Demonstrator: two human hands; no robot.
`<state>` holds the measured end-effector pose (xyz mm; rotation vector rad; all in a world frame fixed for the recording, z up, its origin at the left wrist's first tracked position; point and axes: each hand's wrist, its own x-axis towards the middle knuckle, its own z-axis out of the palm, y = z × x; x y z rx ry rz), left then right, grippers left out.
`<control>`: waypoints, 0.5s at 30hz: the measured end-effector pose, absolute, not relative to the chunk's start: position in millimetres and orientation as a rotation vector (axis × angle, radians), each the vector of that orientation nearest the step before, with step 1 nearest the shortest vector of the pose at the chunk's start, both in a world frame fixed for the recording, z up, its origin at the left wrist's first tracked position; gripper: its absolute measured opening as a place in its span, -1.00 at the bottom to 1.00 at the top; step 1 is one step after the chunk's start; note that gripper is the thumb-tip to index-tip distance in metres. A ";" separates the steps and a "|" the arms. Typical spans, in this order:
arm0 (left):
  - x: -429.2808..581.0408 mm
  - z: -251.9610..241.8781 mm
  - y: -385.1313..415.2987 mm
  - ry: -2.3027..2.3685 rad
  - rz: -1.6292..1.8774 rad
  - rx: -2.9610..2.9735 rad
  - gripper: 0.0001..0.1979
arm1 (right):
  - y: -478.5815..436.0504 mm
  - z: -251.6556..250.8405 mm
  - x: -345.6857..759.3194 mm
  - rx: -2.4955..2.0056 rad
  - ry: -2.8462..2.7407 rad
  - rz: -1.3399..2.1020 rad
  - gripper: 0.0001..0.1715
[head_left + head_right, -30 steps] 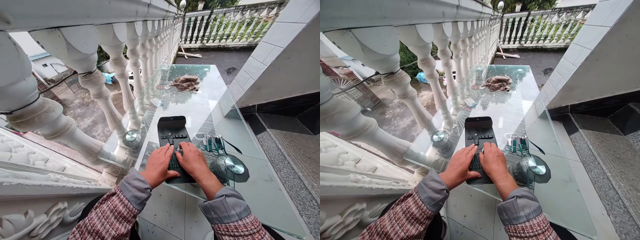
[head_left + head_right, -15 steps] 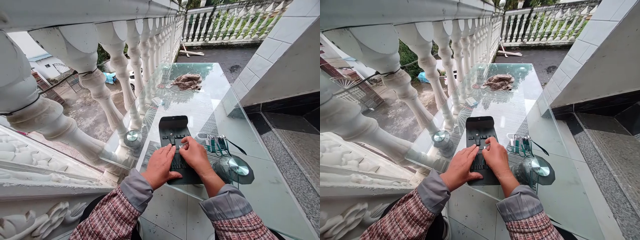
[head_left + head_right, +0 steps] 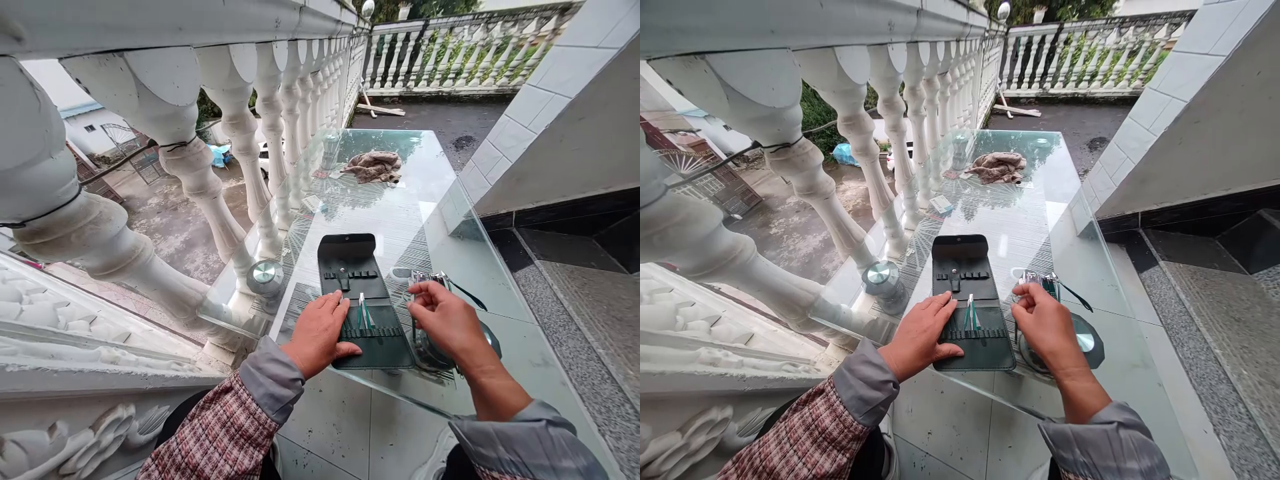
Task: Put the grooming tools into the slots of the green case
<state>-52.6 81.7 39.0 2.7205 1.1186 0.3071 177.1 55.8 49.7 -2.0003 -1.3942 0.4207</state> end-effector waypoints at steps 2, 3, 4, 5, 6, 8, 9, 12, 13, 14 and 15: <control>-52.2 40.1 81.3 1.125 0.305 2.720 -0.15 | 44.0 46.7 186.8 -2.146 -1.504 0.397 -0.81; -51.9 40.8 81.2 1.126 0.303 2.721 -0.17 | 39.0 45.3 190.4 -2.188 -1.554 0.375 -0.83; -51.4 41.6 81.1 1.129 0.302 2.722 -0.19 | 34.9 44.3 192.8 -2.206 -1.599 0.306 -0.84; -50.9 42.5 81.1 1.132 0.300 2.725 -0.21 | 31.7 43.5 193.6 -2.196 -1.635 0.223 -0.84; -50.3 43.4 81.1 1.136 0.297 2.728 -0.23 | 29.6 43.2 192.6 -2.159 -1.657 0.143 -0.83; -48.7 45.0 81.3 1.147 0.286 2.741 -0.26 | 28.6 43.2 185.0 -2.025 -1.696 0.051 -0.80; -47.9 45.5 81.4 1.153 0.279 2.748 -0.28 | 29.5 43.3 178.6 -1.945 -1.726 0.049 -0.80; -45.9 45.6 82.0 1.170 0.268 2.777 -0.29 | 36.8 42.9 154.2 -1.797 -1.889 0.094 -0.79; -45.5 45.2 82.2 1.173 0.266 2.787 -0.29 | 40.1 42.4 146.2 -1.816 -1.931 0.087 -0.78; -45.3 44.6 82.3 1.175 0.266 2.797 -0.29 | 43.6 41.9 139.0 -1.847 -1.965 0.072 -0.77; -45.2 43.8 82.3 1.176 0.266 2.804 -0.29 | 47.0 41.5 133.0 -1.876 -1.991 0.056 -0.76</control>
